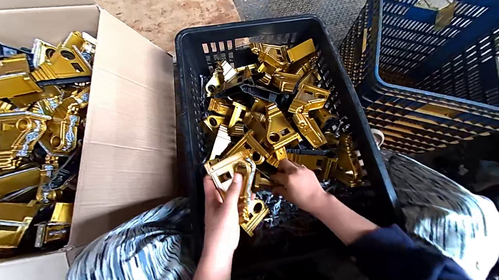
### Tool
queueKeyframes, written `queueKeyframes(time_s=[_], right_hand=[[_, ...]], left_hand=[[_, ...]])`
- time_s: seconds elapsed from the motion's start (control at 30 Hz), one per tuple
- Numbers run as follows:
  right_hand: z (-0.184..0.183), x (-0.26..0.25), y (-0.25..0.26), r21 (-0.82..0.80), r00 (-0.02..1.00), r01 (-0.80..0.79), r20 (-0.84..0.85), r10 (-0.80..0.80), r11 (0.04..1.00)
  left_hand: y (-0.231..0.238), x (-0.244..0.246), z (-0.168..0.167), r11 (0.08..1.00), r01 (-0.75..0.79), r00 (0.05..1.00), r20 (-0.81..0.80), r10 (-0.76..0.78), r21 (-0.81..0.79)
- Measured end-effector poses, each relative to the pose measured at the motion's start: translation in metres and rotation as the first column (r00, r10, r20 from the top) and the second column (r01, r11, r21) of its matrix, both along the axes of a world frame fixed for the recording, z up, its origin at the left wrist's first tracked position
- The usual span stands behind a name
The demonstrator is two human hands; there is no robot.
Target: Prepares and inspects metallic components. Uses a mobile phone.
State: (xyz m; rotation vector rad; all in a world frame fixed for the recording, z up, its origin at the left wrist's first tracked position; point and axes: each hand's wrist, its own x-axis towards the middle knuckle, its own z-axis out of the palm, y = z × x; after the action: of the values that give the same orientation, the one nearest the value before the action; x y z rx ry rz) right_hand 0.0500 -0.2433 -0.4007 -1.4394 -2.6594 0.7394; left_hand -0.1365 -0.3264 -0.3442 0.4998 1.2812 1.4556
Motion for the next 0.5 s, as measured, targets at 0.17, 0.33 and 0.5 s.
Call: queueKeyframes(time_s=[0.17, 0.33, 0.5], right_hand=[[0.016, 0.014, -0.012, 0.031, 0.990, 0.089, -0.116, -0.085, 0.996], [-0.003, 0.010, -0.006, 0.201, 0.998, -0.007, 0.069, -0.007, 0.980], [-0.009, 0.000, 0.002, 0.190, 0.996, -0.059, 0.075, 0.045, 0.980]], left_hand=[[0.001, 0.001, -0.003, 0.990, -0.124, 0.980, -0.148, 0.133, 0.068], [0.006, 0.003, -0.002, 0.963, -0.216, 0.941, -0.228, 0.249, 0.161], [0.008, 0.000, 0.003, 0.941, -0.293, 0.929, -0.181, 0.321, 0.168]])
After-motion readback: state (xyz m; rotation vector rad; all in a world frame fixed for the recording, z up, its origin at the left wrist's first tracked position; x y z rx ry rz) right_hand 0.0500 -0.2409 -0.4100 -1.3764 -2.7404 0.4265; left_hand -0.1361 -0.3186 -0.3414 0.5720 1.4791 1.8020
